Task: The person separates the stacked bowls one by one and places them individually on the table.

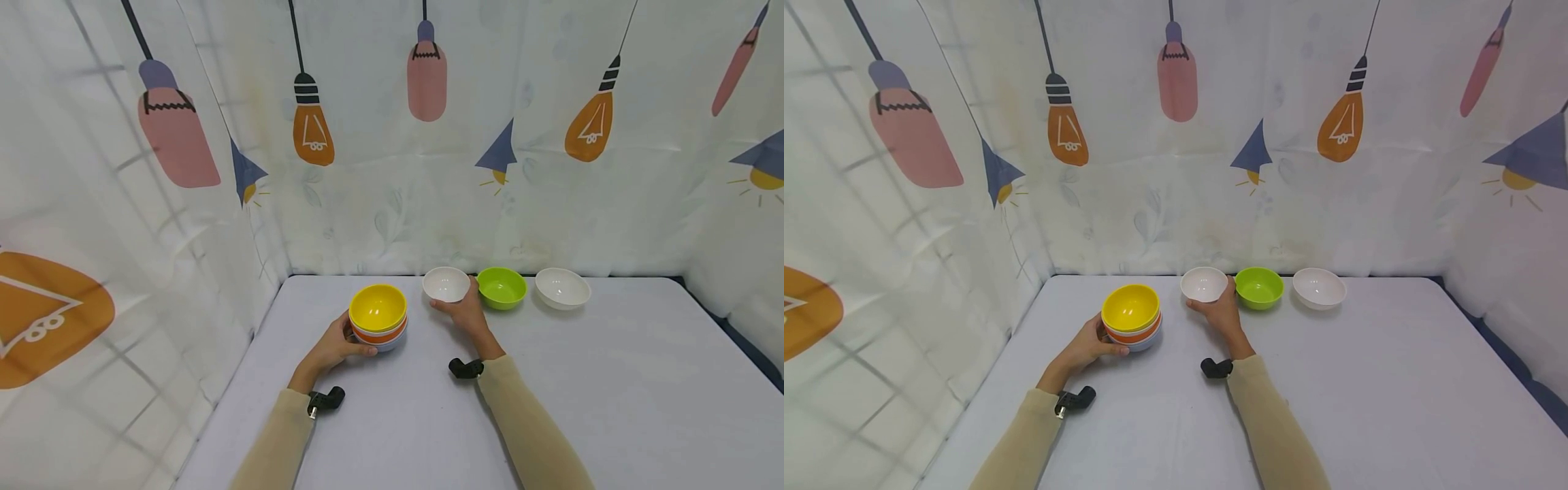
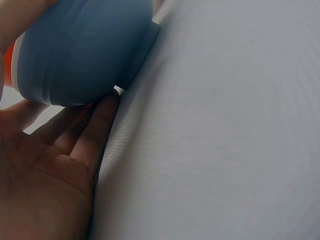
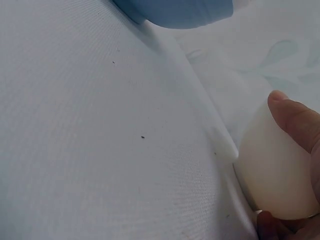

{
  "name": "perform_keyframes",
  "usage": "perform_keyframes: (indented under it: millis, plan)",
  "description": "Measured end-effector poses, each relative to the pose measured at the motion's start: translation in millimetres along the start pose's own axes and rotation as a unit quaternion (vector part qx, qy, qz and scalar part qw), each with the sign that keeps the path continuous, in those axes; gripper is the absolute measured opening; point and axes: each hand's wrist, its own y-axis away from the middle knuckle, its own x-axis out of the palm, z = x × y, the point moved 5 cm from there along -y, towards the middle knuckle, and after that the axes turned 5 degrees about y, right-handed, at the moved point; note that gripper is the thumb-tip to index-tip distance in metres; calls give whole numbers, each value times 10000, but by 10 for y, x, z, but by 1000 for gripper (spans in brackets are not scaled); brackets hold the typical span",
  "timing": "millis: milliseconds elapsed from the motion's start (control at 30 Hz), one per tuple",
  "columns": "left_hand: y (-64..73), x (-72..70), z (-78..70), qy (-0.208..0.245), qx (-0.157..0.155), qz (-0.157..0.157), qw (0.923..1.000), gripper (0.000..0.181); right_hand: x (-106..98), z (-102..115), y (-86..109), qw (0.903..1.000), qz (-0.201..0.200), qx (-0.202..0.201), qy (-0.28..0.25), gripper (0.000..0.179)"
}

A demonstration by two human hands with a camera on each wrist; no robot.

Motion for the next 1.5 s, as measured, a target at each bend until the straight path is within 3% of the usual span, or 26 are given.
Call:
perform_keyframes:
  millis: [1500]
  plan:
    - [3, 1, -6, -4, -11, -26, 10000, 97, 24, 44, 34, 9997, -191, 61, 124, 115]
